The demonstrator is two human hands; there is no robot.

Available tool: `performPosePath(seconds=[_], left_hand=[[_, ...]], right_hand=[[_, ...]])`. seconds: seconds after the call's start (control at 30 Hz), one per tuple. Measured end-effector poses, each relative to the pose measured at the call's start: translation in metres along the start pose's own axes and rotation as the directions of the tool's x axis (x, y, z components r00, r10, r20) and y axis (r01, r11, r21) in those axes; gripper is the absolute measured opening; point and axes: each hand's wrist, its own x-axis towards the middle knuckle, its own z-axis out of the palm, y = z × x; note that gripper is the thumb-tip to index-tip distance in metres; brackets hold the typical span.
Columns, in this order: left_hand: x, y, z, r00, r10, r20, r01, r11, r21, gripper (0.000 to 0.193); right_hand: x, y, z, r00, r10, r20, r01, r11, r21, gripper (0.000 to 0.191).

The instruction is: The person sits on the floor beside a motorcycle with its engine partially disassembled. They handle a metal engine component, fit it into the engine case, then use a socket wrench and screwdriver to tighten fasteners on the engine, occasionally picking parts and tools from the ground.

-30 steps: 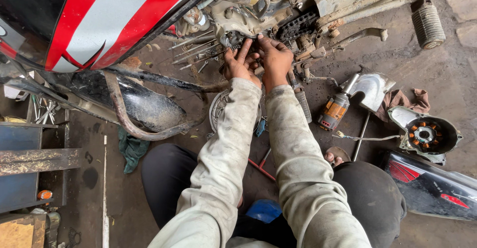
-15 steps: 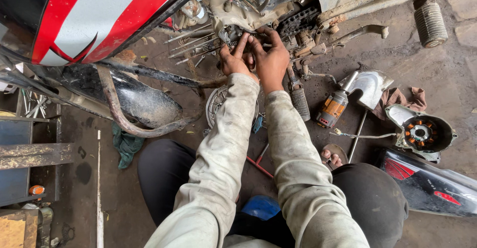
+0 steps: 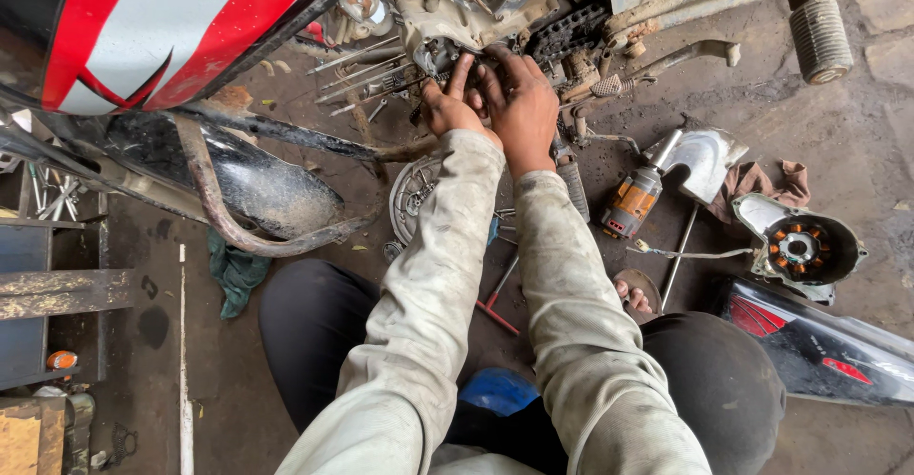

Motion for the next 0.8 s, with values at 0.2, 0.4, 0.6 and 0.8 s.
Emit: performPosePath(seconds=[0.2, 0.4, 0.6, 0.8], left_hand=[[0.003, 0.000, 0.000, 0.999, 0.014, -0.043, -0.013, 0.999, 0.037, 0.038], [0.001, 0.009, -0.014, 1.000, 0.005, -0.015, -0.004, 0.992, 0.123, 0.035], [-0.002, 0.021, -0.041, 0.995, 0.036, 0.092, -0.047, 0.990, 0.130, 0.030], [0.001, 0.019, -0.035, 0.992, 0.049, 0.115, -0.065, 0.988, 0.141, 0.031]], right_hand=[[-0.003, -0.013, -0.002, 0.985, 0.169, 0.043, -0.173, 0.979, 0.110, 0.026], [-0.001, -0.015, 0.002, 0.978, 0.201, 0.065, -0.204, 0.822, 0.532, 0.023], [0.003, 0.001, -0.009, 0.851, 0.465, 0.245, -0.389, 0.246, 0.888, 0.022], [0.004, 0.003, -0.014, 0.657, 0.616, 0.434, -0.478, -0.104, 0.872, 0.025]])
